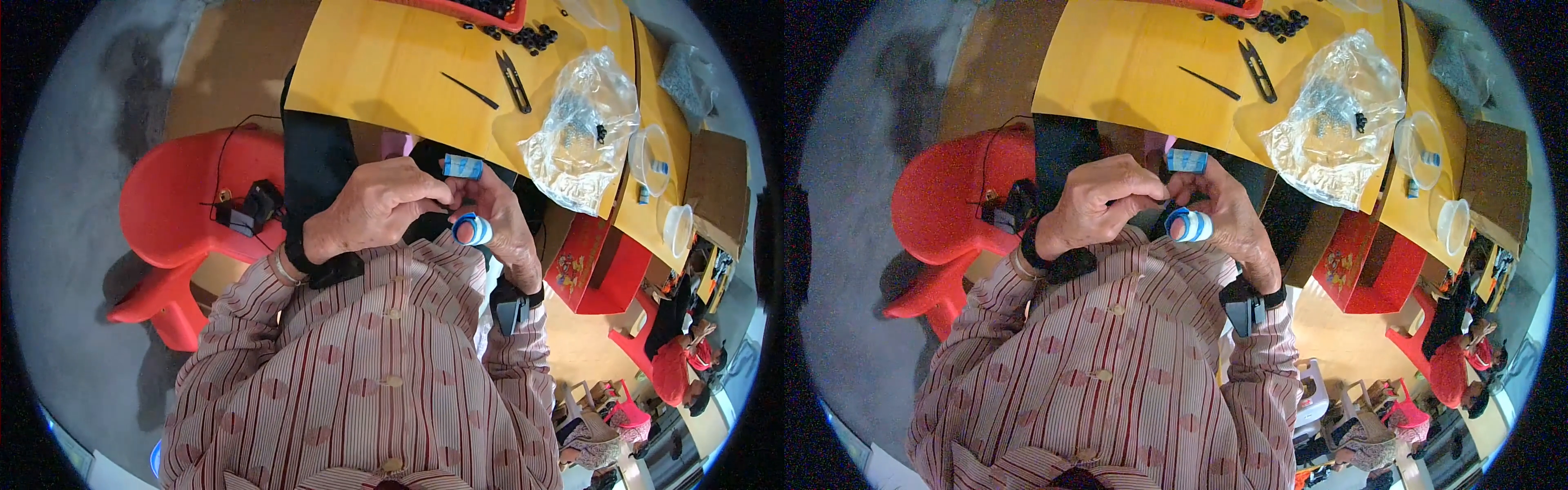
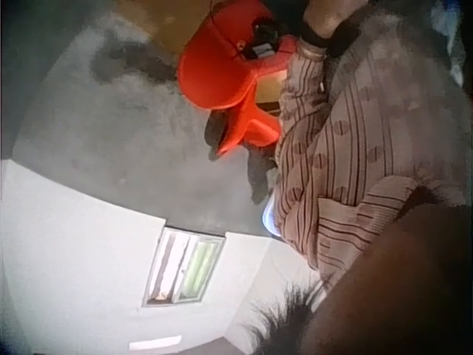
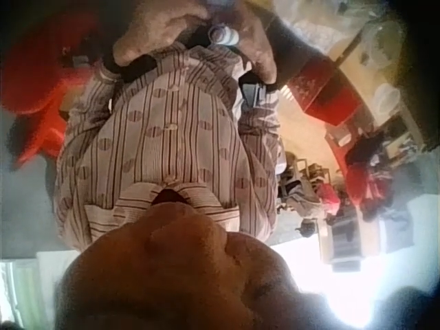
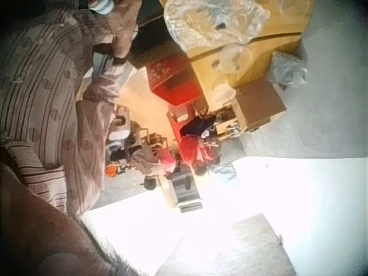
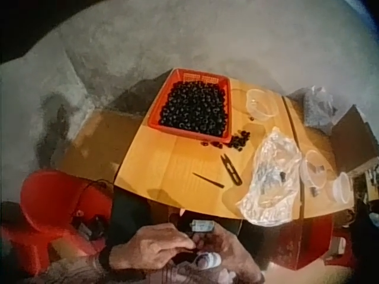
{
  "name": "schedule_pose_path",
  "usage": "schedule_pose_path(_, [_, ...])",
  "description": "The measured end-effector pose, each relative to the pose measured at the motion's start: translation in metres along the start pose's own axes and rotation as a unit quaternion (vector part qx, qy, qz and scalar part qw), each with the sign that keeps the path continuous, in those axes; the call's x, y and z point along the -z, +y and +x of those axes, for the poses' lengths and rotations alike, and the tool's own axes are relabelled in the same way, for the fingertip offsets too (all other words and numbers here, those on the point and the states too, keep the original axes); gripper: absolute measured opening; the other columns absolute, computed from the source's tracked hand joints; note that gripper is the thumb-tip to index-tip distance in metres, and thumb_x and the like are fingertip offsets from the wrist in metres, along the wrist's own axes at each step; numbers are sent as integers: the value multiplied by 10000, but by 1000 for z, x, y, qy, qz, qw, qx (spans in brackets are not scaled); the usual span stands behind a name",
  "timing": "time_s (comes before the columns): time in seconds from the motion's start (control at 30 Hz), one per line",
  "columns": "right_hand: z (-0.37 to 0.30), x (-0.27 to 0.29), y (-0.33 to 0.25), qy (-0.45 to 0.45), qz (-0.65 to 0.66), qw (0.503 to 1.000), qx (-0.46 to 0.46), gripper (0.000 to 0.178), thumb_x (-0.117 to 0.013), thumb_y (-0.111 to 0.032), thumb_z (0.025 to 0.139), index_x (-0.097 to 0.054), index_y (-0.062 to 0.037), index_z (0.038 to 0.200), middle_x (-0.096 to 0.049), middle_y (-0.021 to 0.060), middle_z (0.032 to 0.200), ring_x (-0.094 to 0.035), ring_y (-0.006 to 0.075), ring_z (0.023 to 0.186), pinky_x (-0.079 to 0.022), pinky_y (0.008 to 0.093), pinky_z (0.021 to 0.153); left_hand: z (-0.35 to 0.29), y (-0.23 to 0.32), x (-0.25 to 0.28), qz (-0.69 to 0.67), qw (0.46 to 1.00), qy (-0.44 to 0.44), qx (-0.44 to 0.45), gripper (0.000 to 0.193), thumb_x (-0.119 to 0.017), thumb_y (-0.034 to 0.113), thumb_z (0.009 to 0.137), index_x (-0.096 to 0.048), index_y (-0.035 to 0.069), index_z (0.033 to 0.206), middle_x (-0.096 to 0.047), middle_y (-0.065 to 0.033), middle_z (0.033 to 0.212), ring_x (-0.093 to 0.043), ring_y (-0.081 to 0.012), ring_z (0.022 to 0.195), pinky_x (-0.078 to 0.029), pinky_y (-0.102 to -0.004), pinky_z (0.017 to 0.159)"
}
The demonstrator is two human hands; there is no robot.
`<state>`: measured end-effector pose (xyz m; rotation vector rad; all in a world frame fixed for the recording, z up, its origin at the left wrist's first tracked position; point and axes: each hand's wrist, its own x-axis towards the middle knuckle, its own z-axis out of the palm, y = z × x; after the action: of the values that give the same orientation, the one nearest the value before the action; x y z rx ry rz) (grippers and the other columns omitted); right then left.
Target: The person assembles small black rubber components by picking up individual pieces from the table and fitting them together by hand.
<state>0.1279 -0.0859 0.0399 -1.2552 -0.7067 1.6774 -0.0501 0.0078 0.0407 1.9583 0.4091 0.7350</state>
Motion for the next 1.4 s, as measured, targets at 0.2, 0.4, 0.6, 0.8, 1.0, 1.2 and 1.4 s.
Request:
schedule_pose_path(0.2, [3, -3, 3, -2, -30, 1000, 3, 729, -867, -322, 557, -528, -54, 1144, -555, -6, 953, -501, 83, 846, -440, 227, 748, -5, 0, -4, -14, 1000, -12, -17, 262, -618, -114, 628, -630, 30, 846, -632, -87, 782, -606, -234, 683, -484, -316, 605])
schedule_pose_path(0.4, [2, -6, 0, 1, -62, 998, 3, 626, -857, -226, 583, -568, -47, 1108, -598, 4, 938, -542, 86, 844, -451, 226, 746, -5, 2, -1, 12, 999, -25, -21, 341, -584, -151, 587, -630, 37, 867, -623, -83, 795, -607, -240, 716, -495, -324, 626])
schedule_pose_path(0.6, [-6, -19, -1, 57, -126, 987, 84, 637, -870, -211, 547, -580, -53, 1092, -600, 6, 909, -537, 81, 805, -460, 230, 705, -10, 8, -2, -5, 1000, -8, -23, 384, -645, -119, 600, -615, 33, 951, -618, -97, 810, -613, -256, 747, -503, -339, 647])
schedule_pose_path(0.8, [-13, -23, 2, 88, -202, 960, 171, 634, -871, -239, 503, -608, -61, 1053, -578, 4, 887, -547, 95, 786, -469, 246, 656, -11, 7, 0, 45, 997, 2, -64, 385, -697, -56, 643, -575, 36, 996, -595, -80, 815, -596, -236, 745, -501, -317, 645])
schedule_pose_path(1.0, [-16, -24, 4, 75, -142, 977, 140, 636, -871, -224, 505, -605, -60, 1059, -565, -4, 892, -553, 98, 817, -494, 236, 723, -10, 3, 1, 29, 991, 13, -127, 365, -699, -47, 613, -574, 5, 952, -601, -74, 828, -600, -230, 734, -507, -317, 660])
schedule_pose_path(1.2, [-15, -23, 8, 54, -33, 991, 117, 646, -869, -135, 529, -576, -53, 1099, -579, 4, 949, -560, 100, 879, -500, 258, 821, -5, 1, 11, 79, 977, -74, -185, 312, -724, 69, 656, -577, -19, 916, -630, -138, 943, -597, -265, 812, -497, -354, 672])
schedule_pose_path(1.4, [-16, -27, 6, 50, -5, 996, 79, 615, -850, -85, 560, -575, -44, 1109, -602, 20, 1016, -579, 114, 884, -501, 278, 829, -6, -2, 6, 95, 977, -47, -187, 340, -734, 77, 592, -601, 11, 897, -627, -125, 928, -591, -254, 785, -485, -327, 664])
